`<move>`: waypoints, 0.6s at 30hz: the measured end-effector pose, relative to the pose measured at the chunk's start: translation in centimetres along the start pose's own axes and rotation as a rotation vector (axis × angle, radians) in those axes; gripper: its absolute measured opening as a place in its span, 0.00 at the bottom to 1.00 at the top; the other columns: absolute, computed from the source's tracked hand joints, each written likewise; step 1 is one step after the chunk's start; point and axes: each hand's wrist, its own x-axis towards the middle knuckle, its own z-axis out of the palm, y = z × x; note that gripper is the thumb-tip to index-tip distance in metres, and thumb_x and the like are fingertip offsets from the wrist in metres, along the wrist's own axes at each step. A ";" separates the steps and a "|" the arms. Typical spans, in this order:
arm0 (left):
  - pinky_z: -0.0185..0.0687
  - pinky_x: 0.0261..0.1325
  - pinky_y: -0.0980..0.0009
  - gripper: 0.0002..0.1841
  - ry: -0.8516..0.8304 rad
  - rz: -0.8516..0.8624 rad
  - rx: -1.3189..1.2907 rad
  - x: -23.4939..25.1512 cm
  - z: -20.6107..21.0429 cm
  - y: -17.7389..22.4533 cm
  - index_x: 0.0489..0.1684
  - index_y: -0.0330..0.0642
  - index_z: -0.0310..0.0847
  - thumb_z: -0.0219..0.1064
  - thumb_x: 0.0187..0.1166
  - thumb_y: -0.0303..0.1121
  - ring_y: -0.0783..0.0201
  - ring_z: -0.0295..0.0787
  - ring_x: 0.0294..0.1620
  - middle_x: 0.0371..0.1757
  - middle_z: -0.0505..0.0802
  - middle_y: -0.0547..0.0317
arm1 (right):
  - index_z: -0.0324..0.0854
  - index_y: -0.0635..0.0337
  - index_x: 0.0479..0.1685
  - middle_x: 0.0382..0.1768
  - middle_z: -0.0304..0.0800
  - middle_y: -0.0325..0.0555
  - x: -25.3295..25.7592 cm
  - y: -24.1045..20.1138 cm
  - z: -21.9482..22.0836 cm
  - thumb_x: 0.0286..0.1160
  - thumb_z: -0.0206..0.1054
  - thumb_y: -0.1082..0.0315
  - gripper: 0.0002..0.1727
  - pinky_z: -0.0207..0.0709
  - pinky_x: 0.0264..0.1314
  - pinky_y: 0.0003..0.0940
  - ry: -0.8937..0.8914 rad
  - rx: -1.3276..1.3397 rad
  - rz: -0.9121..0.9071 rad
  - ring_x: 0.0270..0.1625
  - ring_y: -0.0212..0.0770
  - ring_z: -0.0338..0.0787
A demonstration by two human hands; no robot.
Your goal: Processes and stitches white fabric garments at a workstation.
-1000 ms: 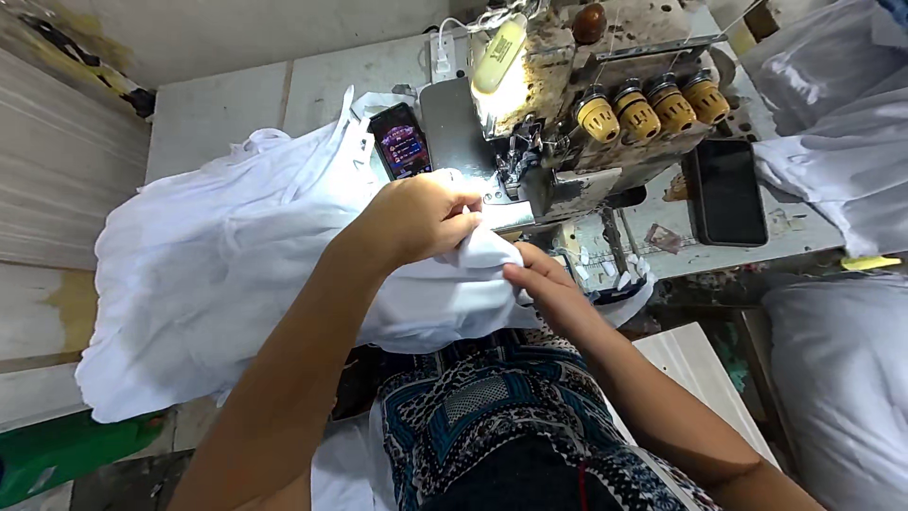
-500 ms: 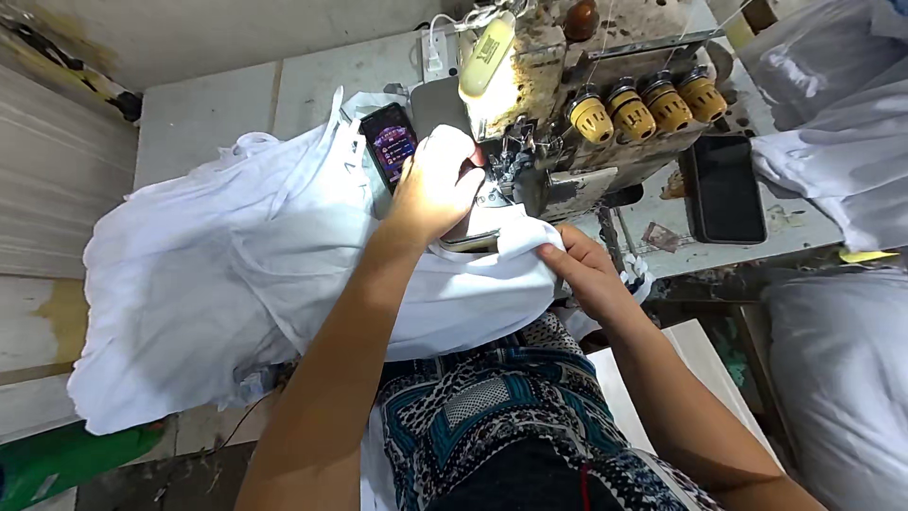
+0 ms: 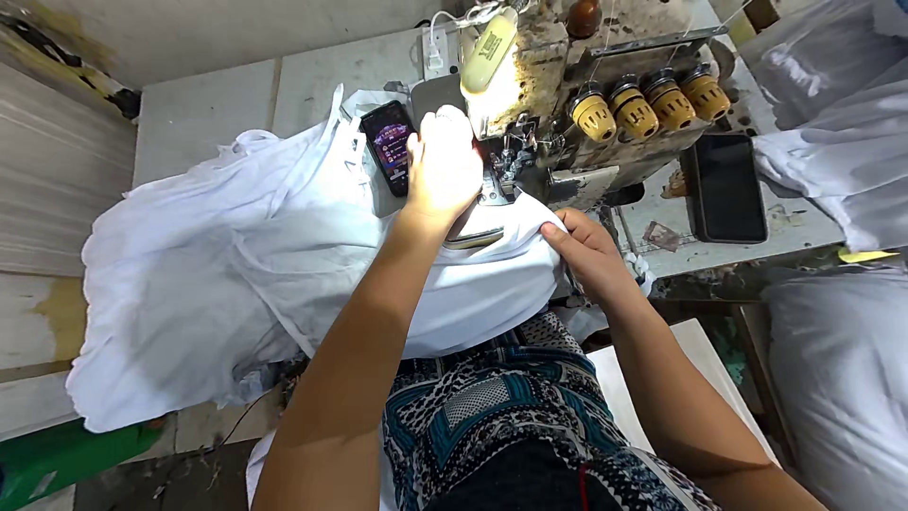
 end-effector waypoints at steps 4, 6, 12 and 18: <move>0.64 0.72 0.35 0.19 0.028 0.004 -0.031 0.2 0.5 -0.2 0.62 0.26 0.79 0.55 0.83 0.33 0.33 0.71 0.80 0.70 0.82 0.30 | 0.80 0.56 0.46 0.25 0.83 0.33 -0.3 -0.1 0.0 0.88 0.57 0.61 0.10 0.78 0.31 0.22 -0.003 -0.050 -0.002 0.27 0.24 0.83; 0.66 0.71 0.34 0.17 0.088 0.037 -0.056 0.2 1.0 -0.6 0.57 0.28 0.82 0.56 0.83 0.33 0.33 0.73 0.78 0.68 0.85 0.32 | 0.79 0.57 0.48 0.26 0.83 0.34 -0.4 0.0 0.1 0.89 0.57 0.62 0.10 0.79 0.33 0.23 -0.020 -0.054 -0.001 0.28 0.24 0.84; 0.59 0.83 0.40 0.16 0.132 0.100 -0.263 -1.7 0.3 -1.5 0.60 0.33 0.83 0.63 0.84 0.35 0.40 0.72 0.81 0.72 0.83 0.38 | 0.79 0.59 0.53 0.33 0.86 0.37 -1.3 1.1 0.2 0.87 0.58 0.60 0.12 0.82 0.41 0.27 -0.071 -0.102 0.001 0.35 0.26 0.86; 0.77 0.72 0.70 0.20 -0.542 0.171 -0.874 -17.2 -4.0 -4.2 0.64 0.33 0.81 0.65 0.82 0.40 0.72 0.83 0.66 0.63 0.90 0.55 | 0.76 0.73 0.71 0.66 0.84 0.67 -6.5 1.6 -2.4 0.81 0.65 0.52 0.31 0.81 0.67 0.48 -0.011 -0.514 -0.270 0.67 0.53 0.85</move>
